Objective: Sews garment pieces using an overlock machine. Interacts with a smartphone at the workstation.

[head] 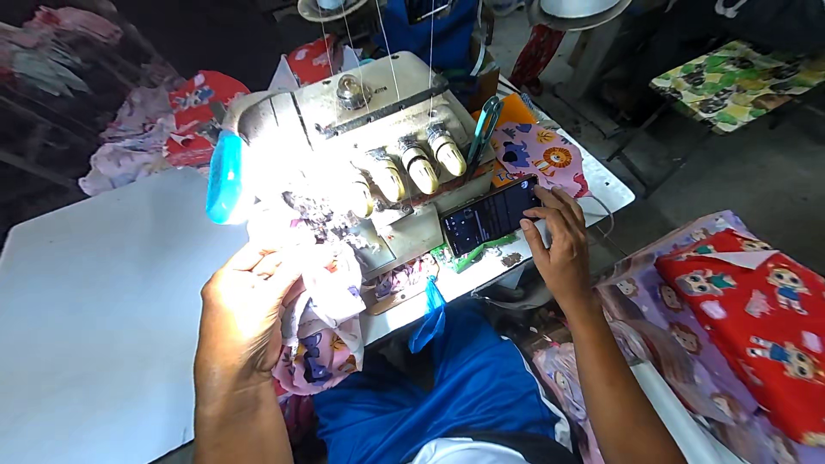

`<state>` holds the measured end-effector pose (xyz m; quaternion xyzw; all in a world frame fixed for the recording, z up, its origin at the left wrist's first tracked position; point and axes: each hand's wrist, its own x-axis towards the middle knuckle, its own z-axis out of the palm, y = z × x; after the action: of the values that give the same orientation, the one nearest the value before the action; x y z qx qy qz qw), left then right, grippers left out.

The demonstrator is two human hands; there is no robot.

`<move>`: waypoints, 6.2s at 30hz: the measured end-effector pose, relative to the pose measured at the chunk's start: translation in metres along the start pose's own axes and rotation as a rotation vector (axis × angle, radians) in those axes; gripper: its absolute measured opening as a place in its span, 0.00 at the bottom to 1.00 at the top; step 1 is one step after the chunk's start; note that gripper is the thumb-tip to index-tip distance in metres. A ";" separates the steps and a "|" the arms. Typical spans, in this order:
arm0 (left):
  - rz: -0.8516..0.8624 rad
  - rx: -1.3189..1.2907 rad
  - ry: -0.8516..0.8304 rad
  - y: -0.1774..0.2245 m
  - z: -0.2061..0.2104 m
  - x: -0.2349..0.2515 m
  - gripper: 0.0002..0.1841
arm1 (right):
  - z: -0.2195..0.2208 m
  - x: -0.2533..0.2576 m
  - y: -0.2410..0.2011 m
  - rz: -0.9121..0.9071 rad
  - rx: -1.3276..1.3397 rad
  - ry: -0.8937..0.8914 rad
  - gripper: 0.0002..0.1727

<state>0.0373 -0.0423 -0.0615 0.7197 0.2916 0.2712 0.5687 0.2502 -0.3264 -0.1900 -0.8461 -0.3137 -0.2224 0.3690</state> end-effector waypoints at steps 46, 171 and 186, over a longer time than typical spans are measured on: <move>0.002 0.015 0.002 -0.003 -0.002 0.001 0.10 | 0.009 -0.043 -0.027 0.042 0.072 -0.020 0.16; 0.001 0.002 -0.020 0.000 0.000 0.001 0.10 | 0.012 -0.049 -0.039 0.018 0.121 -0.012 0.14; -0.008 0.018 -0.011 0.001 0.001 0.000 0.09 | 0.022 -0.047 -0.051 -0.016 0.152 -0.056 0.15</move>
<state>0.0377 -0.0431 -0.0601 0.7250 0.2938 0.2624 0.5650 0.1852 -0.2998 -0.2079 -0.8190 -0.3466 -0.1772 0.4216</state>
